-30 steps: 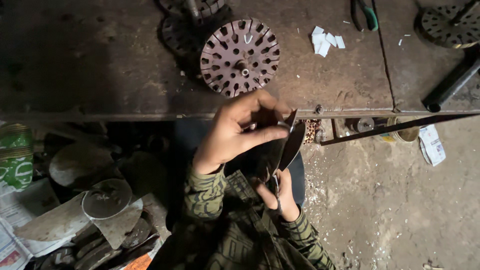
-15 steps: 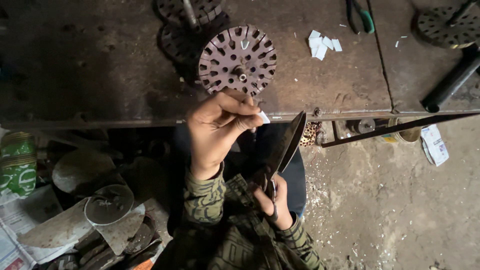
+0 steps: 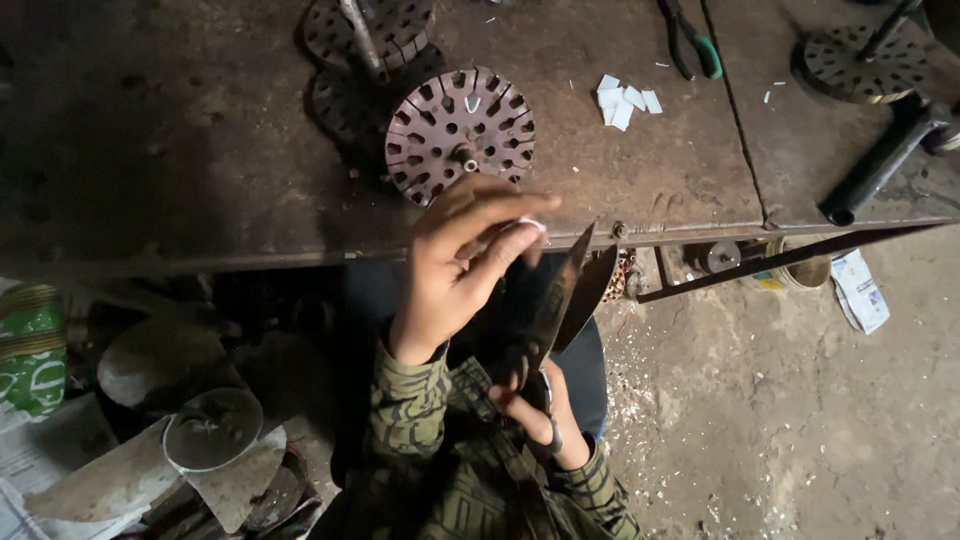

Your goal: The person cuts small white rectangular pieces with shears and inserts them into the slots of a circular metal rotor. The person repeats this process, filling multiple slots on the rotor while seated at a workbench.

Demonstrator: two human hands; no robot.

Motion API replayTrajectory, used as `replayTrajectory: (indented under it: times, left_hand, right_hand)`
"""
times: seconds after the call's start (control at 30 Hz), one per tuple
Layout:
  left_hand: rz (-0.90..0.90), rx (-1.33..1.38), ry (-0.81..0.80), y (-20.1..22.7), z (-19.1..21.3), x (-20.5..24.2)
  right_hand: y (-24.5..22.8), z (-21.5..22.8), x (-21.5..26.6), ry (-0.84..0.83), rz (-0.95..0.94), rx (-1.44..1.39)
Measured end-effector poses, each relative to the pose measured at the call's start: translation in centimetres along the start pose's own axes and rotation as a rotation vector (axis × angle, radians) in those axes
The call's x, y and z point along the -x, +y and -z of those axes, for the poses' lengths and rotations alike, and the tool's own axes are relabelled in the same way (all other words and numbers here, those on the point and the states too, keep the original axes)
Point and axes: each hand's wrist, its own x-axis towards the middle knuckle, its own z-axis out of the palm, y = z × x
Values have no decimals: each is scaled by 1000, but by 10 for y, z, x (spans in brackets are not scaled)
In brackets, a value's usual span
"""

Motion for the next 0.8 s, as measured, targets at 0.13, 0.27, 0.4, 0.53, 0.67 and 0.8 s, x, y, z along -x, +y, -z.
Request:
replayTrajectory:
  times: [0.13,0.27,0.4,0.53,0.67,0.8]
  left_hand:
    - [132,184,10,-15,1,5]
    - [59,199,-11,-34,3,9]
    - [151,341,-43,-45,4,10]
    - [31,341,-138,-50,9,8]
    - [97,535,-237,-56,9,5]
    - [226,581,-306,-57,8,7]
  right_hand:
    - [-5,-5,1,-62,39,103]
    - [-5,-8,-2,-113,-35,11]
    - [-5,-9,-1,-166,-26,29]
    - [-9,-11,-1,-196,55,78]
    - [-17,-12,-1,-181,22,94]
    - [-24,-11,-1,-148,38,70]
